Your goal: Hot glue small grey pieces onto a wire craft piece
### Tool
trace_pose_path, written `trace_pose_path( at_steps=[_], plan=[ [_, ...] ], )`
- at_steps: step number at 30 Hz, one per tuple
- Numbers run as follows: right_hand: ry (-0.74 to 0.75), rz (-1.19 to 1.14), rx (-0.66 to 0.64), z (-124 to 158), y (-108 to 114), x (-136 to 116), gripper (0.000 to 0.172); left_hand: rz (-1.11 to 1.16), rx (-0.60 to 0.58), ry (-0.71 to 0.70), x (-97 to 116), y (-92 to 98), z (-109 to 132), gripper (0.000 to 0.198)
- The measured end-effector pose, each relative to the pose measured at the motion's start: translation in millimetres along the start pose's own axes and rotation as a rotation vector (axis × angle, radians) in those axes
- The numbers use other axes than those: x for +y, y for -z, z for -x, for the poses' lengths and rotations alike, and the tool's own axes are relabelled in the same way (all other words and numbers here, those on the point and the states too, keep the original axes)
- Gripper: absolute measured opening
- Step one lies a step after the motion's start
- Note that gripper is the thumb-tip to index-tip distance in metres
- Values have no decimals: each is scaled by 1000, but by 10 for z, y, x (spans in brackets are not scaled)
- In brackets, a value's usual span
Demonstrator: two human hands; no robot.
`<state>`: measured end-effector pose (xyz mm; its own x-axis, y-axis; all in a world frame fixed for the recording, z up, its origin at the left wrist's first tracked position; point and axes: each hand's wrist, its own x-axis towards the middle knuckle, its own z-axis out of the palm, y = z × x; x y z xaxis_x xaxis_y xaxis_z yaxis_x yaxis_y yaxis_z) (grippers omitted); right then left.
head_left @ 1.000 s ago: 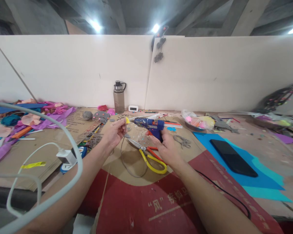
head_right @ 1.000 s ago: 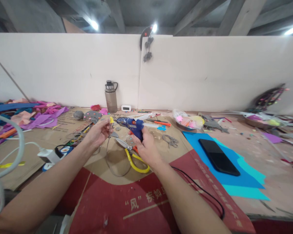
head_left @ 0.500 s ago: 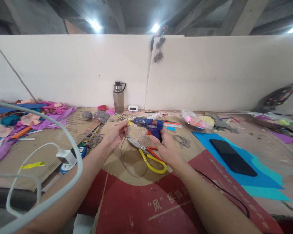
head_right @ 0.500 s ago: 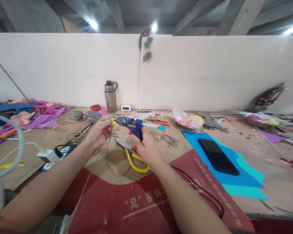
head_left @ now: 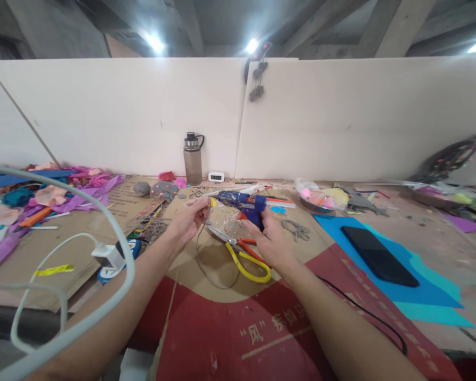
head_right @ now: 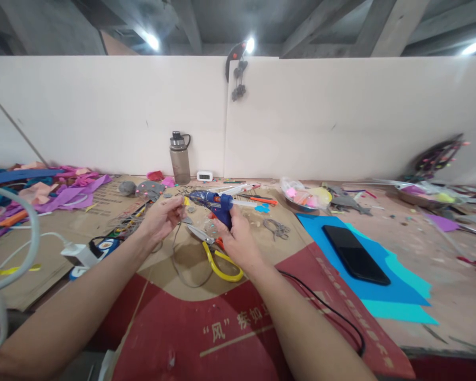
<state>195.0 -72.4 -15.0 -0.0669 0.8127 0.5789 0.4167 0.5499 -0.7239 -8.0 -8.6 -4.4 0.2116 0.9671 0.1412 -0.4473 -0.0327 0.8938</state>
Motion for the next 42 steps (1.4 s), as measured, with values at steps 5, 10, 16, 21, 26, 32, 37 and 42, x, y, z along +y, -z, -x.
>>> trace_pose_path(
  at_steps=[5, 10, 16, 21, 26, 32, 37, 42],
  plan=[
    [-4, 13, 2, 2, -3, 19, 28, 46, 38, 4, 8, 10, -14, 21],
    [10, -3, 1, 3, -4, 33, 28, 75, 45, 5, 15, 19, -27, 21],
    [-2, 17, -5, 7, 4, 8, 24, 98, 71, 8, 34, 22, -32, 20],
    [0, 25, 8, 4, -3, 12, 25, 116, 98, 15, 32, 35, -42, 21],
    [-5, 20, -15, 5, 6, 11, 24, 151, 120, 36, 48, 57, -56, 20],
    [-146, -16, -37, -52, 26, 96, 30, 37, 121, -61, 72, 38, -31, 18],
    [-300, 146, -27, -181, 27, 560, 20, -336, 199, -278, 43, -100, 86, 9],
    [-317, 456, 27, -204, 126, 893, 16, -564, 142, -371, 22, -195, 184, 7]
  ],
)
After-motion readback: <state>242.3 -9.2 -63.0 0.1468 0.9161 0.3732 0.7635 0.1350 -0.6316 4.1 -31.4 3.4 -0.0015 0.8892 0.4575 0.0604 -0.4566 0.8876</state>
